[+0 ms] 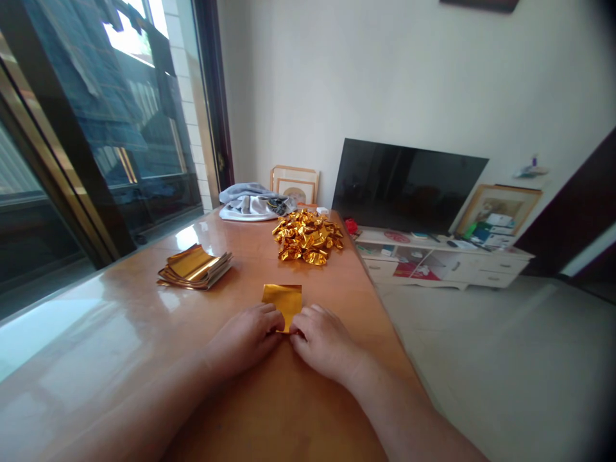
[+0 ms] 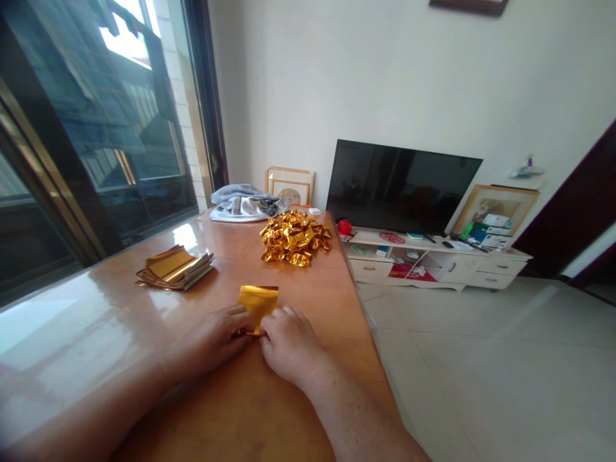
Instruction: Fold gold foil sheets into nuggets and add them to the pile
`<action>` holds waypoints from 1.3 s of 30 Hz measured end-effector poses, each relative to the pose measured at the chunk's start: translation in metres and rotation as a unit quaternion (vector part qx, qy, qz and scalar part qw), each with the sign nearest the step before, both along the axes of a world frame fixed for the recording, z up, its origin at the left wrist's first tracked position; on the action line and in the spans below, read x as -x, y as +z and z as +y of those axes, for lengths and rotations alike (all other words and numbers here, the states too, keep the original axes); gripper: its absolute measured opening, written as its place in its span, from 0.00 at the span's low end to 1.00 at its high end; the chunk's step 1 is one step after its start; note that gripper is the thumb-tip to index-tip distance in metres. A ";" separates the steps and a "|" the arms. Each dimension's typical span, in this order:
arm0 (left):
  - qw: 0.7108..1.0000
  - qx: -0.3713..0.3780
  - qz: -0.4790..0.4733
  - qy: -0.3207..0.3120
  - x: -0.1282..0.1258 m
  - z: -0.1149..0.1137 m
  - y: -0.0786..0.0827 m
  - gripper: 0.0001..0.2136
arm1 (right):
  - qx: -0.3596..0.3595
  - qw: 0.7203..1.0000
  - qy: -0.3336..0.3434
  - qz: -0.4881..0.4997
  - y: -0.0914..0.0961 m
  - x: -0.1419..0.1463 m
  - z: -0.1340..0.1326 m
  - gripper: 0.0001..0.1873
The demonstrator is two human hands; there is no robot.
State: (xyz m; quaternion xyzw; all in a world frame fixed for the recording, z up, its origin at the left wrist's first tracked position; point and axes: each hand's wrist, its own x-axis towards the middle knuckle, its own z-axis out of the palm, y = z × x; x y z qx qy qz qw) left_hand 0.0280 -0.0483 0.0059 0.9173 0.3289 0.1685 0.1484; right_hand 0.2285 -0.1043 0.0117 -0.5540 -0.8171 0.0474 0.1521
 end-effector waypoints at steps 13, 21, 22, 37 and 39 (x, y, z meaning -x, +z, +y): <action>0.993 0.100 0.017 0.059 0.029 0.013 0.016 0.06 | 0.055 0.992 -0.046 0.100 -0.008 -0.007 0.008 0.10; 0.987 0.101 0.037 0.118 0.028 0.017 0.014 0.14 | 0.051 0.987 -0.100 0.112 -0.017 -0.006 0.017 0.12; 0.986 0.099 0.041 0.128 0.028 0.017 0.014 0.14 | 0.048 0.987 -0.105 0.112 -0.017 -0.006 0.017 0.12; 0.984 0.102 0.051 0.139 0.030 0.022 0.004 0.10 | 0.070 0.980 -0.145 0.117 -0.024 -0.009 0.022 0.09; 0.984 0.103 0.055 0.139 0.030 0.023 0.004 0.10 | 0.069 0.980 -0.147 0.113 -0.024 -0.009 0.022 0.08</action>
